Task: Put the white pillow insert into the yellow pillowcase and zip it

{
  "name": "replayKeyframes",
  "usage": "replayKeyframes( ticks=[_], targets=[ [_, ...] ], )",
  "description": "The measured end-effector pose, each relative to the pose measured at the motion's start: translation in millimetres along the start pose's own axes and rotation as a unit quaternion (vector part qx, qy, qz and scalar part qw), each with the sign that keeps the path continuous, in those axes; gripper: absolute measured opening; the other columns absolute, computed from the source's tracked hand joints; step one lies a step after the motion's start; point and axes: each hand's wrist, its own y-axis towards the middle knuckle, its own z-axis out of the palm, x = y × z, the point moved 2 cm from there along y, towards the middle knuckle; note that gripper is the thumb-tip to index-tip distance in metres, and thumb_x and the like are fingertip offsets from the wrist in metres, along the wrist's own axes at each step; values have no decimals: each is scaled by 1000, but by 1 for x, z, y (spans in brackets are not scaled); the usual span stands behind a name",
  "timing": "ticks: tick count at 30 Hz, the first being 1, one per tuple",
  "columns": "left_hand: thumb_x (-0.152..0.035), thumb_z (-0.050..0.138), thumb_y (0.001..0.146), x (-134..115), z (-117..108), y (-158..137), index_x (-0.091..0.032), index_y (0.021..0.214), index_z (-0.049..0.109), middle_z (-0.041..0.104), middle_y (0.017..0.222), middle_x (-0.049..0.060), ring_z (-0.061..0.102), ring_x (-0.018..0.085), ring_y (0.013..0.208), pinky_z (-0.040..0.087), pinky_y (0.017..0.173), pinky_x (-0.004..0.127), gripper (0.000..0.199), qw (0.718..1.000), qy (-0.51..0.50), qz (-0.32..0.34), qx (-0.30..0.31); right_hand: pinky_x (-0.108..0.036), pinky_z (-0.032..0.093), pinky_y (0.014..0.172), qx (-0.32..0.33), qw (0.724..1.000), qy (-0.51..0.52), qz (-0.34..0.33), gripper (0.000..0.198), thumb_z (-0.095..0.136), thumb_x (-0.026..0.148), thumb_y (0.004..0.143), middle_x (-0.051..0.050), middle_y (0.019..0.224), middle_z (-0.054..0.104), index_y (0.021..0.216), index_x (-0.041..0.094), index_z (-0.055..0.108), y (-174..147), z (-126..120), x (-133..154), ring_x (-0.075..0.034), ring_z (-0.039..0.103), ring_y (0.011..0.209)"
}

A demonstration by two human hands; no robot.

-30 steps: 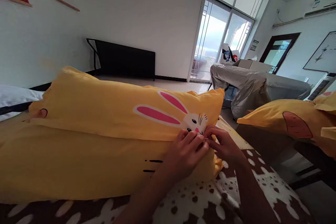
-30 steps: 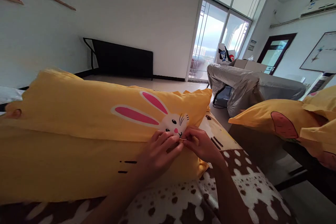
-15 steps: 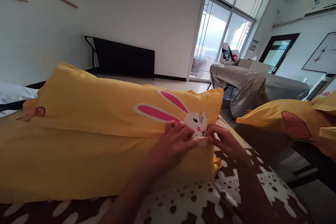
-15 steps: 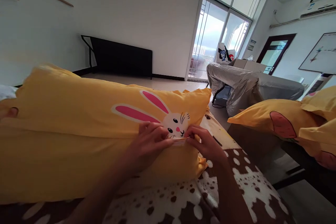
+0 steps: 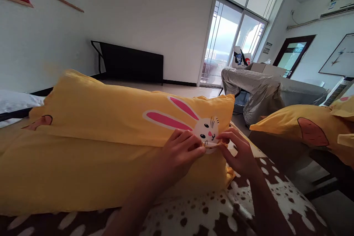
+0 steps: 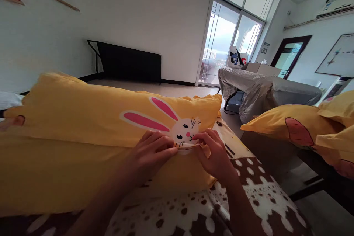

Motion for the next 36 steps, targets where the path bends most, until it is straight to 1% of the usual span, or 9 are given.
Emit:
replayKeyframes(
  ticks=[6,14,17,21,24,27,30,33,36],
  targets=[
    [-12,45,90,-9,-5,4,-17,81,57,61,80,0,49,11,77,35,75,28,16,999,-48,-23,3,-25,41,62,-71,990,-87,-81,6,58,15,83,-1,71,56,86,18,53,-5,28,34,-13,51,66],
    [-11,47,88,-19,-13,4,-17,83,58,58,76,0,47,12,77,32,75,32,14,997,-59,-51,30,-21,41,55,-178,977,-102,-63,5,57,15,84,1,63,55,83,19,55,-14,47,39,-9,51,56],
    [-10,48,87,-23,-20,6,-15,73,53,54,73,1,43,13,77,31,73,32,15,996,-56,-38,58,-23,41,54,-192,976,-86,-61,6,53,13,84,0,63,57,83,19,54,-18,54,42,-10,52,56],
    [-13,52,87,-18,-28,9,-16,68,56,53,81,0,44,12,81,34,80,30,20,983,-145,-56,98,-26,37,52,-190,973,-95,-96,6,50,15,83,-1,60,54,78,19,52,-25,62,47,-13,51,56],
    [-17,52,88,-12,-29,9,-20,71,64,55,91,0,46,11,88,36,85,26,21,969,-194,-78,134,-27,35,51,-185,973,-96,-97,10,48,15,83,-1,59,50,75,19,49,-26,63,50,-13,49,55],
    [-19,51,89,-8,-30,10,-22,75,65,57,88,-1,49,10,88,37,89,27,21,958,-217,-95,163,-26,30,49,-179,979,-71,-63,15,47,15,84,2,55,43,69,19,46,-22,59,53,-11,43,51],
    [-19,52,88,-6,-34,6,-22,93,61,58,97,0,50,11,95,38,93,26,11,945,-244,-109,190,-24,29,47,-178,983,-43,-29,21,51,16,84,4,53,41,64,19,44,-17,56,57,-8,39,48],
    [-14,54,84,-3,-33,-1,-20,107,51,55,108,3,48,15,104,40,91,29,23,953,-195,-126,195,-21,32,48,-178,984,-27,-8,22,55,13,83,5,52,44,64,18,47,-15,56,59,-6,40,47],
    [-10,50,83,-3,-24,-4,-19,97,52,54,104,5,46,20,101,39,89,37,16,972,-49,-125,194,-20,35,47,-178,984,-19,9,22,58,16,83,4,52,49,63,17,50,-15,58,56,-6,43,47]
  ],
)
